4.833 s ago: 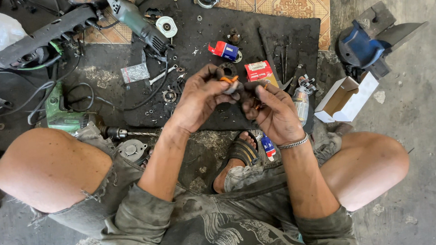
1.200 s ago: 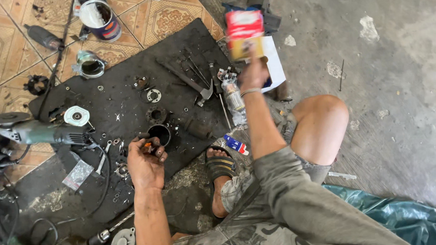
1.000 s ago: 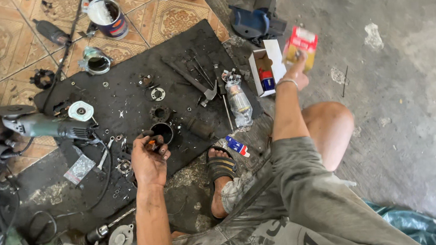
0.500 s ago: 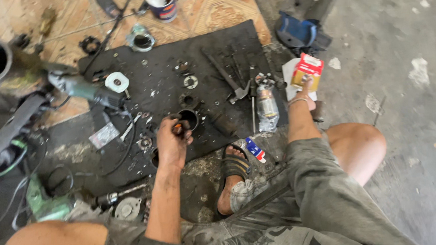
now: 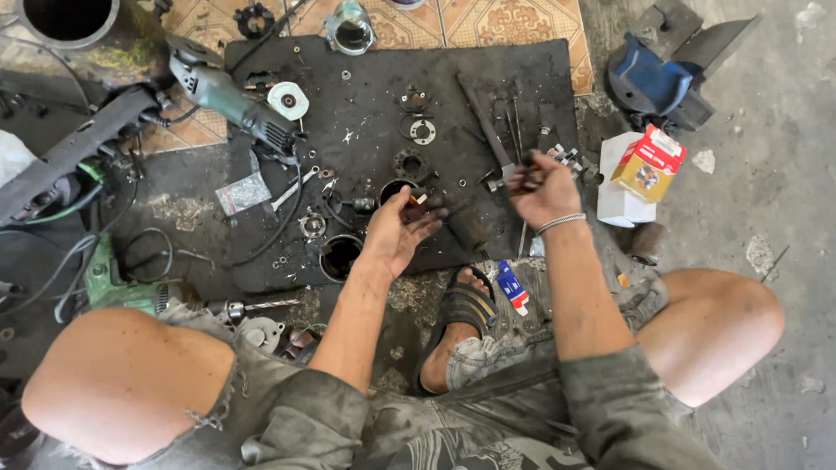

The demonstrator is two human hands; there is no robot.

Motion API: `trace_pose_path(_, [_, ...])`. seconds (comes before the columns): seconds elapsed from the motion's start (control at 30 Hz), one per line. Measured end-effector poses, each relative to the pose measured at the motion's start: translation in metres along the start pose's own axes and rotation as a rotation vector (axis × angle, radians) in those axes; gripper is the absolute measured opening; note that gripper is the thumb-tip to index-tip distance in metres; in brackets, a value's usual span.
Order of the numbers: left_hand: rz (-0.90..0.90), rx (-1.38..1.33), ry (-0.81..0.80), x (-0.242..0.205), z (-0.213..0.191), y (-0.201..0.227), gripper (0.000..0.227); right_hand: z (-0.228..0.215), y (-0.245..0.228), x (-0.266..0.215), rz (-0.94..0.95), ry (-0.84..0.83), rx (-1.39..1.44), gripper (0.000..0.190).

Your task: The person unpacks several small boxes containing mechanical parts and tools while sitting on the floor. They then use a hammer to tap a metal ring into a cylindrical metal housing, followed by inserting a small metal component into the housing.

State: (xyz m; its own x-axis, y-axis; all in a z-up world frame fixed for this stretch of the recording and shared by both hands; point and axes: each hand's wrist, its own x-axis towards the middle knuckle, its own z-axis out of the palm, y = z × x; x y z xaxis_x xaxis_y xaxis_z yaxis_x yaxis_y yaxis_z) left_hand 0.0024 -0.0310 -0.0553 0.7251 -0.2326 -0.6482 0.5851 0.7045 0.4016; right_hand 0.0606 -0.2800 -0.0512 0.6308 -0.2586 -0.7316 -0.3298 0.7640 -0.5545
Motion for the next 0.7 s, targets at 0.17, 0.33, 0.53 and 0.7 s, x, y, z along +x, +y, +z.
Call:
trace_pose_path(0.17, [-0.005, -0.104, 0.028, 0.007, 0.006, 0.000, 0.038, 0.029, 0.023, -0.109, 0.258, -0.290, -0.006, 0.031])
trace_pose_path(0.33, [-0.042, -0.067, 0.087, 0.028, 0.012, -0.018, 0.036, 0.005, 0.027, -0.118, 0.292, -0.425, 0.037, 0.044])
trace_pose_path(0.53, [-0.095, 0.160, 0.098, 0.060, 0.059, -0.069, 0.039, -0.028, 0.028, -0.055, 0.063, -0.238, 0.063, 0.024])
trace_pose_path(0.7, [-0.119, 0.359, 0.026, 0.061, 0.090, -0.100, 0.058, -0.051, 0.021, -0.017, 0.021, -0.097, 0.150, 0.025])
